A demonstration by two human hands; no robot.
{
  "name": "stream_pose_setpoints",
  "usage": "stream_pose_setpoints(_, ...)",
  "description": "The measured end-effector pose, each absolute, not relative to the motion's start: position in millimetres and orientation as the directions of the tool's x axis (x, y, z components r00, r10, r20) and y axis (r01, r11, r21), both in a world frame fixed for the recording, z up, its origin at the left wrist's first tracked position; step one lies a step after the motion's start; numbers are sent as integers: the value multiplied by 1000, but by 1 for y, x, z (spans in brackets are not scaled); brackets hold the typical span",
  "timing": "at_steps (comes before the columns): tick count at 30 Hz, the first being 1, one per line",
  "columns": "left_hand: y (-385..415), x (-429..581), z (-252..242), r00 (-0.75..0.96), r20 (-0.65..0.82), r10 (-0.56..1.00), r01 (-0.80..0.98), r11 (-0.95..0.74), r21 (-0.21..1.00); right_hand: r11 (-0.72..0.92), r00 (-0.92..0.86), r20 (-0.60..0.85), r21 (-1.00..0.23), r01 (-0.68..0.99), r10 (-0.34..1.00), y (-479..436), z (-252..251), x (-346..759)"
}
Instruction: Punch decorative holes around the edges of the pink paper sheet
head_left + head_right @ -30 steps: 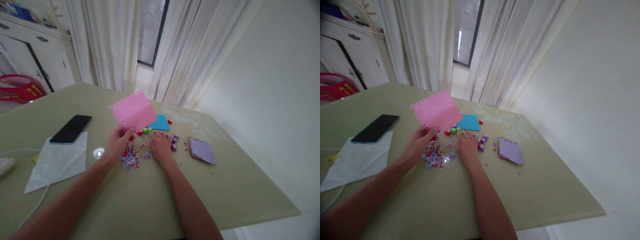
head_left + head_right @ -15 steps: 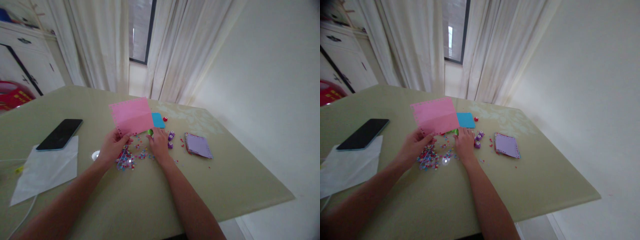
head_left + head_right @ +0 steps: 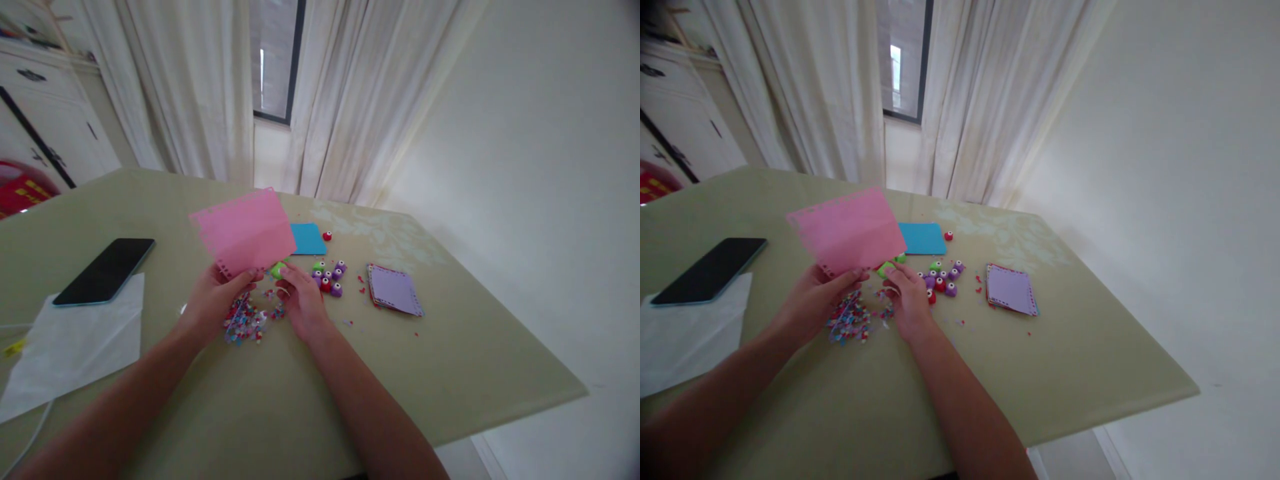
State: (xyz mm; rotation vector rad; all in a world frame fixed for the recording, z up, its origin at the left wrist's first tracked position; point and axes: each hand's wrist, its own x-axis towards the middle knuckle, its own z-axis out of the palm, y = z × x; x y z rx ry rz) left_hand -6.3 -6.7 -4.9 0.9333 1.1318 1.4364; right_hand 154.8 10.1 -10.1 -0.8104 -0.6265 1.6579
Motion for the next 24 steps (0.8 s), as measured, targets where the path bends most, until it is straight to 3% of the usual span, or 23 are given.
stream_pose_setpoints(6,-9,-5,-7,-147,-81,986,-250,42,967,-292,-181,-230,-723,-626,956,10,-10,155)
stream_pose_setpoints(11,-7,-4,-6,-159,-91,983,-248,50,967,-254,-191,-172,-755,-605,966,10,-9,154)
stream_pose_setpoints(19,-9,-6,-4,-162,27,986,-54,-36,998,-158,-193,-60,-823,-546,979,9,-12,152)
stream_pose_setpoints(24,-11,-3,1,-139,59,989,-57,-67,996,-144,-197,-50,-856,-497,979,8,-12,153)
